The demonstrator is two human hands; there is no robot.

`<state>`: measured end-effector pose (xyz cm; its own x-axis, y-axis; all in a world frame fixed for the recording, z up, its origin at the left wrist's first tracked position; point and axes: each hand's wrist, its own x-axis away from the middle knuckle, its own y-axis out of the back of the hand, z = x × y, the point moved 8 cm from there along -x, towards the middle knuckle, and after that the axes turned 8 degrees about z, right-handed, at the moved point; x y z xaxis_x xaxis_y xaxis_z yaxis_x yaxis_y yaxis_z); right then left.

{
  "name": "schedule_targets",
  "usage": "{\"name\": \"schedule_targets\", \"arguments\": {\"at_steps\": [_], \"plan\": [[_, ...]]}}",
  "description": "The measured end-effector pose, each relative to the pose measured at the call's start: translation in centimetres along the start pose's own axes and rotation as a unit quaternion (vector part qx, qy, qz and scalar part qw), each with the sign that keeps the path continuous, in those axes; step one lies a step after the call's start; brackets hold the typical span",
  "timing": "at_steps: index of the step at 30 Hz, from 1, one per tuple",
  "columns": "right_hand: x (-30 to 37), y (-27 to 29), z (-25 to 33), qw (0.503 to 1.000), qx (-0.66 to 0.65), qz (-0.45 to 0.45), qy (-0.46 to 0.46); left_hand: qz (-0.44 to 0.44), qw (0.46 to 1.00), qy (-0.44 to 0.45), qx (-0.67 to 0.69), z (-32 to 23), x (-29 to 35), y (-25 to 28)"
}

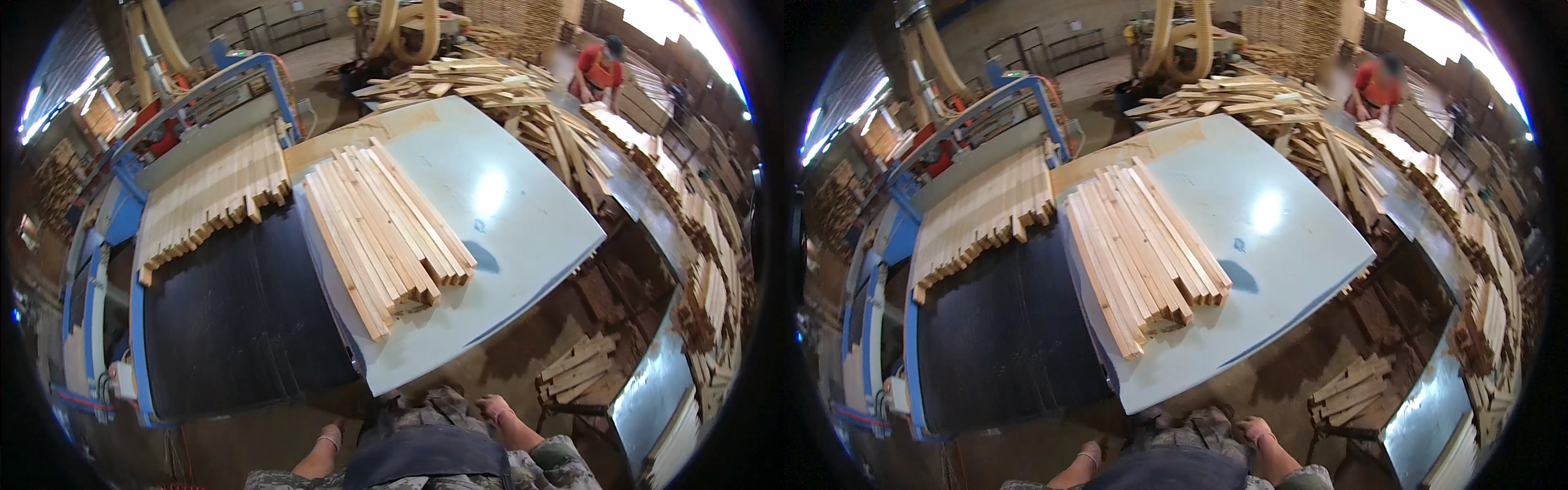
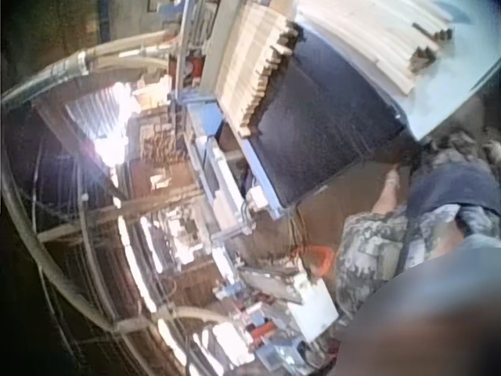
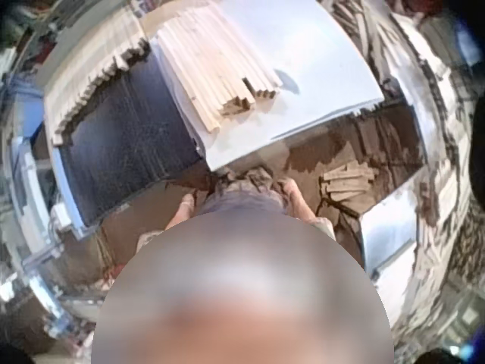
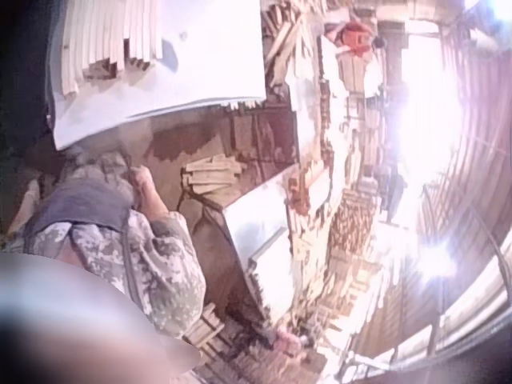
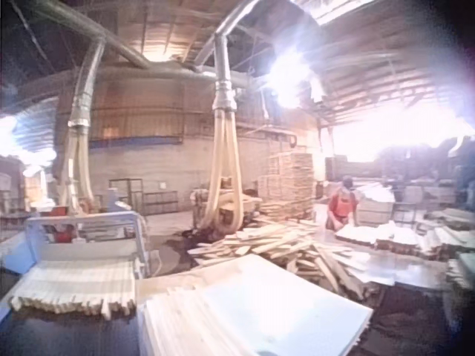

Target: The person repeatedly picks up stacks of light-colored wooden planks from a metal table and places them onto a conveyor belt. The person aligns the planks on the belt before moving to the next stack. The task continues in a repetitive loop throughout the clip.

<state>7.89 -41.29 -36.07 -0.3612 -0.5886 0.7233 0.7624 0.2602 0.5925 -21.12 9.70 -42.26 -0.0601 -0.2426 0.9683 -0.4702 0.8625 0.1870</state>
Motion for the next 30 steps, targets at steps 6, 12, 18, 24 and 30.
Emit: {"name": "schedule_targets", "arguments": {"at_steps": [6,12,18,24,30], "plan": [[2.3,-9.5,-10.8,0.993,-0.098,-0.027,-0.063,0.015,0.993,-0.082,-0.090,-2.9,2.2,-8.8],[4.0,-5.1,-12.0,0.991,-0.100,-0.084,-0.001,-0.022,0.988,-0.117,-0.100,-0.5,4.6,-12.1],[1.7,-4.7,-15.2,0.979,-0.191,-0.076,0.003,-0.019,0.978,-0.138,-0.154,-3.1,7.9,-14.7],[0.5,-3.1,-14.8,0.973,-0.204,-0.086,0.066,-0.019,0.973,-0.123,-0.195,-4.9,11.6,-16.0],[0.4,-1.9,-13.4,0.924,-0.378,-0.053,0.027,0.006,0.944,-0.201,-0.261,-3.0,5.0,-14.9]]}}
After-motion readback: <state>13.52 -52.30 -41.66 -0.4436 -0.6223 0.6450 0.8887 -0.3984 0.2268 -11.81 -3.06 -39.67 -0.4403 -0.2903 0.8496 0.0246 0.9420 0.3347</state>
